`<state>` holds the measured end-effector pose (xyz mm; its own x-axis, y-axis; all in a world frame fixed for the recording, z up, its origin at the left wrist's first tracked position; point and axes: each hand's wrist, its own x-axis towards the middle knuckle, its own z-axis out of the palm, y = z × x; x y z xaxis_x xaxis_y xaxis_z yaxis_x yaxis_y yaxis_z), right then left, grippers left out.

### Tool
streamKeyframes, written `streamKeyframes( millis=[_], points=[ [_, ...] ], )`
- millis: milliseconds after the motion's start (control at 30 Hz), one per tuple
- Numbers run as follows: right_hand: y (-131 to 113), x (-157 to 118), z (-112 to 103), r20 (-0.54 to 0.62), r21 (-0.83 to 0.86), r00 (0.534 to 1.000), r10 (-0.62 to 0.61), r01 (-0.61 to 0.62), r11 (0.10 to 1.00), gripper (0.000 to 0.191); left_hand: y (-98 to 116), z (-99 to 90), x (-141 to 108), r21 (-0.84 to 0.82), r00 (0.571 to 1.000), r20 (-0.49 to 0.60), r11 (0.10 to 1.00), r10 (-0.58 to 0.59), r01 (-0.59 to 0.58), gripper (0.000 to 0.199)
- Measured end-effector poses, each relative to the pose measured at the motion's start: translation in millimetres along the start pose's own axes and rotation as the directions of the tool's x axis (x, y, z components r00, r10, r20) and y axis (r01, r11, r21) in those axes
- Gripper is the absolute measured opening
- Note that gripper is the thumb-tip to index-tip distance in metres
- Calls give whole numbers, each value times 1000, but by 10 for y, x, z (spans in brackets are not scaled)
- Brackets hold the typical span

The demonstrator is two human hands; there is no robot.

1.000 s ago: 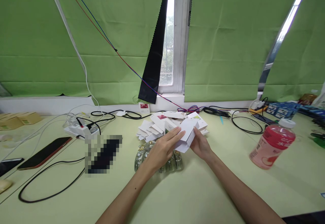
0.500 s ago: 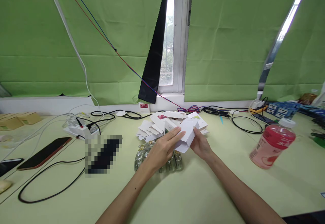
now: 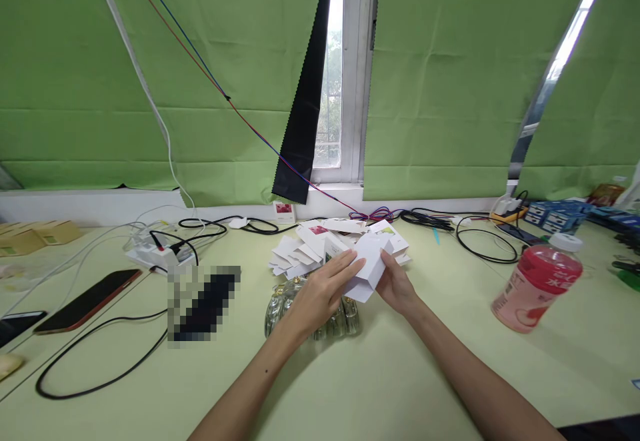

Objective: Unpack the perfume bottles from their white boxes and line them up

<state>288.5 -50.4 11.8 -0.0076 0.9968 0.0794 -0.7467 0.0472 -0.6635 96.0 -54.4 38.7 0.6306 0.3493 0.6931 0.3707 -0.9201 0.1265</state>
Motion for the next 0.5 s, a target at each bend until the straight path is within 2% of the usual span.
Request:
streamKeyframes(
  millis=[500],
  points=[
    [23,44,-62,-21,36,1000,-5,6,999,44,81,-29,37,-22,997,-73,999,-28,26,42]
  ],
)
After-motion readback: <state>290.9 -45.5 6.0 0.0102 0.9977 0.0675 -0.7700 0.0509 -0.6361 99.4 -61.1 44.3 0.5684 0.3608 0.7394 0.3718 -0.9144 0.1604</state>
